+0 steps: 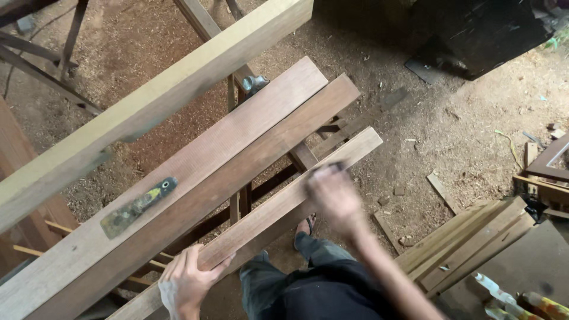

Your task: The person sands long pieces of wood by hand using a piece of sandpaper, moving along the length and edges of the timber.

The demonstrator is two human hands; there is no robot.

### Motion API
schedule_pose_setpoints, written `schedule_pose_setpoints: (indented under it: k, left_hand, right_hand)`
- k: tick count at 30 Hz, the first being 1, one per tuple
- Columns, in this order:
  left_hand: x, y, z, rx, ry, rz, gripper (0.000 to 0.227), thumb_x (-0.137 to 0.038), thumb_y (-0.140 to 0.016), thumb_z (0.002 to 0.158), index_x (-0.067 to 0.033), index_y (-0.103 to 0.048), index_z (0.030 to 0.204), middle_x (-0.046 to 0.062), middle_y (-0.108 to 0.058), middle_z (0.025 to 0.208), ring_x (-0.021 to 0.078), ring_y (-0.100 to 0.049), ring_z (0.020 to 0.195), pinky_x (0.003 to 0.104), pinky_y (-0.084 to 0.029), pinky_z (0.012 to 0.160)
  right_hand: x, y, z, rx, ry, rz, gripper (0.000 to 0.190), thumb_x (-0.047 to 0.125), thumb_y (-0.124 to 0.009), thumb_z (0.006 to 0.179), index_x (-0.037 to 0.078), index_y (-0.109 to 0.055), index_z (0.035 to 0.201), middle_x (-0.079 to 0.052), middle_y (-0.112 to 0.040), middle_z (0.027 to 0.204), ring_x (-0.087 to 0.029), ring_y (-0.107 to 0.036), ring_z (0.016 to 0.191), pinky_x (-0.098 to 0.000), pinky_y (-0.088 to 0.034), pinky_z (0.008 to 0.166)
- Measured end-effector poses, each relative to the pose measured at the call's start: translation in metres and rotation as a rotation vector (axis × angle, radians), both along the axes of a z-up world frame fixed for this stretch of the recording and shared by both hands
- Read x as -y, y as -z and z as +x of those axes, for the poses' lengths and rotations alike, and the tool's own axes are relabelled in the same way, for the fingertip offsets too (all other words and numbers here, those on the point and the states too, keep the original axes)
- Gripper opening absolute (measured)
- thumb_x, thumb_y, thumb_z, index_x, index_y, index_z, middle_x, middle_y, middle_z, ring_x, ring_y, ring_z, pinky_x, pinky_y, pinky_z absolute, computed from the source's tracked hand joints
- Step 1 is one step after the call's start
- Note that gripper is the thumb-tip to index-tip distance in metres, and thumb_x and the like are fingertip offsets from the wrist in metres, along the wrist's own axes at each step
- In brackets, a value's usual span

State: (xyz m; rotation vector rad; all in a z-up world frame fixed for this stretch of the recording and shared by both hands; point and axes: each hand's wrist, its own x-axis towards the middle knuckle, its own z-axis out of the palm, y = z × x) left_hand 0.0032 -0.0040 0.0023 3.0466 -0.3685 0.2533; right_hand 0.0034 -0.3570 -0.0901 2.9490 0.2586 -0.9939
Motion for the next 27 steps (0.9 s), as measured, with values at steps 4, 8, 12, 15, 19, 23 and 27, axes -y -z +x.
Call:
schedule_pose_setpoints:
  k: [4, 8, 12, 15, 19, 23, 27]
  left_hand:
    - [-0.001, 0.004, 0.002, 0.075, 0.006, -0.003, 0.061, -0.065, -0.082, 0.06, -0.012, -0.073, 0.089, 0.01, -0.076, 0.08, 0.0275, -0.074, 0.072, 0.04, -0.06, 0.068]
    - [-0.008, 0.01, -0.001, 0.018, 0.01, 0.008, 0.065, -0.068, -0.083, 0.06, -0.0109, -0.073, 0.089, 0.01, -0.077, 0.082, 0.0256, -0.075, 0.073, 0.038, -0.061, 0.069]
    - [-0.009, 0.014, 0.0, -0.027, 0.004, 0.041, 0.068, -0.069, -0.084, 0.057, -0.0106, -0.075, 0.09, 0.01, -0.078, 0.082, 0.0247, -0.076, 0.073, 0.037, -0.062, 0.069]
    - [-0.008, 0.012, 0.0, 0.023, 0.001, 0.012, 0.065, -0.066, -0.084, 0.059, -0.0102, -0.074, 0.09, 0.011, -0.077, 0.083, 0.0253, -0.076, 0.075, 0.038, -0.062, 0.072]
    - [-0.004, 0.005, 0.001, 0.038, 0.026, -0.002, 0.065, -0.064, -0.084, 0.058, -0.009, -0.074, 0.091, 0.011, -0.076, 0.083, 0.0271, -0.075, 0.075, 0.039, -0.061, 0.07]
    - [-0.002, -0.001, 0.001, 0.007, 0.024, -0.014, 0.064, -0.065, -0.084, 0.06, -0.0082, -0.072, 0.088, 0.009, -0.075, 0.081, 0.0268, -0.074, 0.073, 0.038, -0.06, 0.068]
    - [0.0, -0.005, 0.001, 0.002, 0.006, -0.005, 0.064, -0.065, -0.083, 0.059, -0.0094, -0.072, 0.088, 0.008, -0.076, 0.083, 0.0274, -0.074, 0.076, 0.039, -0.06, 0.07]
  right_hand:
    - [-0.011, 0.002, -0.008, 0.533, -0.149, 0.651, 0.053, 0.0, -0.051, 0.095, 0.005, -0.047, 0.147, -0.018, -0.047, 0.152, -0.031, -0.042, 0.141, -0.0483, -0.027, 0.121]
    - [0.084, -0.014, 0.01, 0.747, 0.16, 0.476, 0.04, -0.002, -0.052, 0.096, 0.005, -0.057, 0.135, -0.02, -0.063, 0.134, -0.03, -0.057, 0.132, -0.0419, -0.043, 0.117]
    - [0.079, -0.028, 0.014, 0.425, 0.678, 0.362, 0.038, 0.017, -0.028, 0.113, 0.022, -0.063, 0.129, 0.0, -0.071, 0.122, -0.015, -0.066, 0.109, -0.0289, -0.054, 0.098]
    - [-0.005, -0.043, -0.003, 0.975, 0.013, 0.577, 0.045, 0.0, -0.045, 0.096, 0.005, -0.059, 0.139, -0.017, -0.068, 0.137, -0.028, -0.063, 0.131, -0.0442, -0.038, 0.121]
    - [-0.049, -0.076, -0.004, 0.671, -0.132, 0.928, 0.039, 0.007, -0.049, 0.103, 0.009, -0.06, 0.141, -0.013, -0.068, 0.141, -0.023, -0.062, 0.135, -0.0424, -0.042, 0.121]
    - [0.053, -0.102, 0.04, 0.402, 0.351, 0.551, 0.026, 0.008, -0.047, 0.102, 0.013, -0.073, 0.099, -0.004, -0.074, 0.098, -0.017, -0.069, 0.087, -0.0326, -0.059, 0.081]
    - [0.063, -0.096, 0.052, 0.565, 0.934, 0.769, 0.025, 0.016, -0.05, 0.105, 0.004, -0.069, 0.114, -0.014, -0.072, 0.115, -0.028, -0.069, 0.099, -0.0364, -0.059, 0.084]
